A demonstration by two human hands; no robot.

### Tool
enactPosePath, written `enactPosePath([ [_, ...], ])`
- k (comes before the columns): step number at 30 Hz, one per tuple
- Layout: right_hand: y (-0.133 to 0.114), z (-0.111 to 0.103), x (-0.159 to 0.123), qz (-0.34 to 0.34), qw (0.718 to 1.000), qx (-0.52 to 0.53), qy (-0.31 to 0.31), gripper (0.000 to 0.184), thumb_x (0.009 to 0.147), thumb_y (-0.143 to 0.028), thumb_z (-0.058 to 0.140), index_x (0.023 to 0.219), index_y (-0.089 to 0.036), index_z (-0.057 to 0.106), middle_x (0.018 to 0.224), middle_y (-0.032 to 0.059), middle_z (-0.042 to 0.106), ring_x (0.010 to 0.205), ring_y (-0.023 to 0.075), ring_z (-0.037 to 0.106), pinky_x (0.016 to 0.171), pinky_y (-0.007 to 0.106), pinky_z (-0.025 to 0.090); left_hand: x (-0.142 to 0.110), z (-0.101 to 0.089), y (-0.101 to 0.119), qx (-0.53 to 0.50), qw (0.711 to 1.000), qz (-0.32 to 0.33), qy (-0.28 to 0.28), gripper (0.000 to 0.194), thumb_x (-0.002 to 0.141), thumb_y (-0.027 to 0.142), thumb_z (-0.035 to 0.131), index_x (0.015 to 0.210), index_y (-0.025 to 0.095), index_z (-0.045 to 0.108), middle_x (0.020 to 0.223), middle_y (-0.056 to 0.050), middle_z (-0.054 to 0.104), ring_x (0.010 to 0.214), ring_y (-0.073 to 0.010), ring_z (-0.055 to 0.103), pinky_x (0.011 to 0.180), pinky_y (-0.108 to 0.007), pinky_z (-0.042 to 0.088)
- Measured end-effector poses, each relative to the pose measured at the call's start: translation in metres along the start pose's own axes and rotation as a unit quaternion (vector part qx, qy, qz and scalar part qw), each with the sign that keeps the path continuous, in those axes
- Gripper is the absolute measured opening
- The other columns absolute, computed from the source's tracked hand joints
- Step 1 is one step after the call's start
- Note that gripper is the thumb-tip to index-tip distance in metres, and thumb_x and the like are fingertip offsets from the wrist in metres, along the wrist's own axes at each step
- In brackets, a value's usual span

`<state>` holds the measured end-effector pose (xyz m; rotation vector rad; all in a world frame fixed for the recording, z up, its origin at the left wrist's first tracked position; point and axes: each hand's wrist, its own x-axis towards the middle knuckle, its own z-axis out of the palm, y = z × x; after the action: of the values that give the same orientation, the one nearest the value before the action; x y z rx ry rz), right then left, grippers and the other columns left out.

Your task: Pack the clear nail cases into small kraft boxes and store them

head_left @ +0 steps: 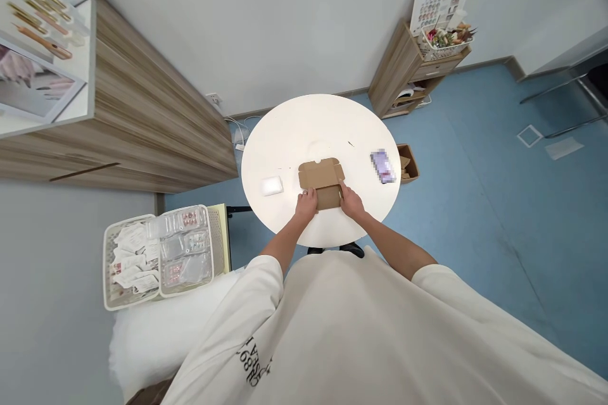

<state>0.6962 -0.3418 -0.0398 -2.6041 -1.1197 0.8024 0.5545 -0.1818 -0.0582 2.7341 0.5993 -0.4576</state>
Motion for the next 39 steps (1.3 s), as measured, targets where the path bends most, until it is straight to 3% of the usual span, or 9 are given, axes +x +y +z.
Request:
enactPosePath([
  [2, -0.004, 0.002, 0.0, 0.016, 0.999, 0.032, 0.006, 0.077, 0.096, -0.028, 0.042, 0.163, -0.019, 0.006, 0.137, 0.0145, 0.056, 0.117, 0.0285, 0.057, 0.092, 0.038, 0.048, 0.0, 0.001, 0.0, -0.001, 1.0, 0.001, 0.004, 0.094, 0.072, 0.031, 0.087, 0.151, 0.017, 0.037, 0.138, -0.021, 0.048, 0.126, -0.0388, 0.047, 0.101, -0.046, 0.039],
  [5, -0.006, 0.005, -0.001, 0.067, 0.994, 0.091, 0.007, 0.066, 0.098, -0.045, 0.044, 0.156, -0.018, 0.03, 0.134, 0.0131, 0.06, 0.114, 0.0256, 0.06, 0.088, 0.033, 0.049, -0.001, 0.002, 0.001, 0.007, 1.0, 0.002, 0.015, 0.094, 0.072, 0.03, 0.087, 0.151, 0.016, 0.037, 0.135, -0.021, 0.05, 0.124, -0.0383, 0.049, 0.099, -0.045, 0.04],
  [9, -0.004, 0.006, 0.001, 0.116, 0.988, 0.097, -0.035, 0.04, 0.102, -0.044, 0.036, 0.111, -0.019, 0.066, 0.103, 0.0092, 0.071, 0.094, 0.0215, 0.065, 0.073, 0.027, 0.047, -0.001, 0.005, 0.001, 0.014, 0.999, 0.006, 0.028, 0.094, 0.071, 0.026, 0.086, 0.151, 0.016, 0.037, 0.134, -0.02, 0.051, 0.123, -0.0374, 0.05, 0.097, -0.044, 0.042],
  [12, -0.005, 0.006, 0.006, 0.144, 0.985, 0.064, -0.067, 0.033, 0.101, -0.042, 0.043, 0.093, -0.019, 0.066, 0.097, 0.0098, 0.071, 0.089, 0.0217, 0.065, 0.067, 0.026, 0.044, 0.0, 0.008, 0.001, 0.016, 0.999, 0.004, 0.029, 0.095, 0.069, 0.022, 0.086, 0.151, 0.015, 0.038, 0.134, -0.02, 0.051, 0.122, -0.0372, 0.051, 0.096, -0.044, 0.042],
  [17, -0.012, 0.002, 0.016, 0.177, 0.98, -0.003, -0.086, 0.031, 0.1, -0.044, 0.046, 0.1, -0.02, 0.065, 0.105, 0.0126, 0.07, 0.092, 0.0252, 0.067, 0.068, 0.03, 0.045, -0.002, 0.008, 0.0, 0.002, 0.999, 0.008, 0.031, 0.095, 0.068, 0.017, 0.085, 0.15, 0.014, 0.038, 0.134, -0.02, 0.051, 0.12, -0.0367, 0.052, 0.094, -0.043, 0.043],
  [23, -0.016, 0.001, 0.024, 0.158, 0.978, -0.101, -0.096, 0.031, 0.099, -0.039, 0.044, 0.104, -0.019, 0.068, 0.108, 0.0148, 0.069, 0.099, 0.0298, 0.067, 0.077, 0.037, 0.048, -0.007, 0.007, 0.0, -0.006, 0.999, 0.002, 0.036, 0.092, 0.072, 0.019, 0.081, 0.152, 0.015, 0.035, 0.137, -0.021, 0.05, 0.121, -0.0364, 0.051, 0.095, -0.044, 0.041],
  [30, -0.018, 0.006, 0.027, 0.155, 0.976, -0.127, -0.088, 0.031, 0.098, -0.035, 0.045, 0.105, -0.019, 0.07, 0.106, 0.0158, 0.07, 0.099, 0.0303, 0.068, 0.078, 0.037, 0.047, -0.007, 0.001, 0.001, 0.012, 1.0, 0.004, 0.025, 0.092, 0.07, 0.013, 0.082, 0.15, 0.013, 0.038, 0.136, -0.021, 0.051, 0.121, -0.0364, 0.05, 0.095, -0.042, 0.041],
  [36, -0.008, 0.0, 0.018, 0.088, 0.981, -0.134, -0.105, 0.032, 0.101, -0.04, 0.041, 0.108, -0.02, 0.065, 0.104, 0.0134, 0.068, 0.094, 0.0274, 0.065, 0.076, 0.035, 0.047, -0.009, -0.004, 0.0, 0.01, 1.0, 0.007, 0.019, 0.092, 0.07, 0.015, 0.083, 0.15, 0.013, 0.038, 0.137, -0.02, 0.05, 0.12, -0.0355, 0.051, 0.095, -0.042, 0.042],
  [39, -0.005, -0.005, 0.011, 0.028, 0.988, -0.146, -0.047, 0.042, 0.098, -0.049, 0.048, 0.128, -0.02, 0.054, 0.123, 0.0153, 0.06, 0.107, 0.0287, 0.059, 0.083, 0.037, 0.046, -0.009, -0.004, -0.001, 0.007, 1.0, 0.011, 0.018, 0.09, 0.071, 0.018, 0.083, 0.15, 0.017, 0.039, 0.138, -0.019, 0.05, 0.12, -0.0355, 0.052, 0.094, -0.043, 0.043],
])
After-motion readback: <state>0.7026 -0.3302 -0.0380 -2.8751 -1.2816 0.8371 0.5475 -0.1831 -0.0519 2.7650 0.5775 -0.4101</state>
